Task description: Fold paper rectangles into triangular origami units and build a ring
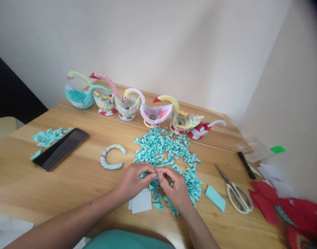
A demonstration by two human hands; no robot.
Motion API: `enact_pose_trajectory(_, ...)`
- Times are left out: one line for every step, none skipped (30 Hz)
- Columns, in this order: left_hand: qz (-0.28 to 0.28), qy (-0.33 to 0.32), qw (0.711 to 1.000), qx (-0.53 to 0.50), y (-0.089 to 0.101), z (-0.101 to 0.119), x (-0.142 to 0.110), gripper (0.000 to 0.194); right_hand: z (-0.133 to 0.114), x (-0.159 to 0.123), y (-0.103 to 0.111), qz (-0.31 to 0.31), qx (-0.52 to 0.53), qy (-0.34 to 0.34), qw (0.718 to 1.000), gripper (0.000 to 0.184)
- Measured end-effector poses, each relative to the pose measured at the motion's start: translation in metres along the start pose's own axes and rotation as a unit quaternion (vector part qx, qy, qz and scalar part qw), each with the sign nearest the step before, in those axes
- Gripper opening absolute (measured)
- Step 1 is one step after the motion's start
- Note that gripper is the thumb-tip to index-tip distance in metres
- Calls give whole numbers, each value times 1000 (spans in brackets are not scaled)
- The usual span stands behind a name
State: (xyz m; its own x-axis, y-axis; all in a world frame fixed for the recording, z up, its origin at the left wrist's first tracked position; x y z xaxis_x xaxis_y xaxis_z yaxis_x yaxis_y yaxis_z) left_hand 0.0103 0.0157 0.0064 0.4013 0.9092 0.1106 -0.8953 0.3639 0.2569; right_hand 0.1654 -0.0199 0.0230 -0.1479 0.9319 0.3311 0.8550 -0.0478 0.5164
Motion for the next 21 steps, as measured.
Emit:
enact_pose_trajectory(-1, 1, 1000, -1, 0, 0, 0, 12, 0, 0, 0, 0, -1, -1, 1000, 15)
enact_pose_trajectory(-1, 2, 1000, -2, 0, 0, 0, 13, 0, 0, 0, -2, -1, -3, 1000, 15)
enact_pose_trajectory(-2, 2, 1000, -4, 0, -1, 0, 13, 0, 0, 0, -4, -2, -5, 1000, 15)
enact_pose_trajectory(-2, 2, 1000, -5, 0, -1, 0, 13, 0, 0, 0, -6, -3, -6, 1000, 16)
enact_pose_trajectory(-1, 0, 1000, -7, -1, -2, 0, 12, 1, 0, 0, -7, -4, -7, 1000, 16)
enact_pose_trajectory(0, 0, 1000, -8, -1, -2, 0, 12, 1, 0, 0, -7, -3, -6, 1000, 15)
enact_pose_trajectory(2, -1, 1000, -9, -1, -3, 0, 11, 1, 0, 0, -6, -1, -5, 1000, 15)
enact_pose_trajectory(3, -2, 1000, -9, -1, -3, 0, 11, 1, 0, 0, -5, 0, -4, 1000, 15)
enact_pose_trajectory(4, -2, 1000, -8, -1, -4, 0, 10, 1, 0, -1, -4, 2, -2, 1000, 15)
enact_pose_trajectory(5, -2, 1000, -7, -2, -4, 0, 10, 1, -1, -1, -4, 3, -1, 1000, 15)
enact_pose_trajectory(5, -1, 1000, -6, -2, -4, 0, 10, 1, -1, -1, -4, 4, -1, 1000, 14)
enact_pose_trajectory(5, 0, 1000, -3, -2, -4, 0, 11, 1, -1, -2, -4, 4, -2, 1000, 14)
enact_pose_trajectory(5, 0, 1000, 0, -2, -4, 0, 11, 1, -1, -2, -5, 4, -2, 1000, 14)
enact_pose_trajectory(5, 1, 1000, 2, -2, -4, 0, 11, 1, -1, -2, -6, 4, -3, 1000, 15)
enact_pose_trajectory(4, 2, 1000, 5, -2, -4, 0, 12, 1, -1, -2, -6, 4, -4, 1000, 15)
enact_pose_trajectory(5, 4, 1000, 6, -2, -4, 0, 12, 2, 0, -2, -6, 4, -5, 1000, 15)
enact_pose_trajectory(6, 9, 1000, 6, -2, -4, 0, 12, 2, 0, -1, -6, 4, -7, 1000, 15)
enact_pose_trajectory(10, 18, 1000, 4, -1, -4, 0, 12, 2, 0, -1, -5, 5, -10, 1000, 16)
enact_pose_trajectory(16, 30, 999, -1, -1, -5, 0, 11, 3, -1, 0, -3, 8, -15, 1000, 17)
enact_pose_trajectory(22, 45, 999, -10, 0, -6, 0, 9, 4, -1, 0, -1, 11, -24, 1000, 18)
enact_pose_trajectory(25, 61, 997, -26, 1, -7, 0, 10, 5, -2, 0, 2, 16, -34, 999, 19)
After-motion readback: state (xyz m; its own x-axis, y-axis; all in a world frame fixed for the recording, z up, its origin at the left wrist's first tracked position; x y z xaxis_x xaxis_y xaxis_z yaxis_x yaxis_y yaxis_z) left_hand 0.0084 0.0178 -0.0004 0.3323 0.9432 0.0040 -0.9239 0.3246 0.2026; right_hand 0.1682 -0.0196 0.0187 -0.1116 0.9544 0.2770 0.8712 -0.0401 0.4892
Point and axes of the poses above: each hand's wrist, its own x-axis towards the middle knuckle, its own y-axis out of the back of the hand, z = x × y, the point moved 2 cm from there along x, towards the middle knuckle, and after that the axes turned 8 degrees about y, right-handed, at the moved point
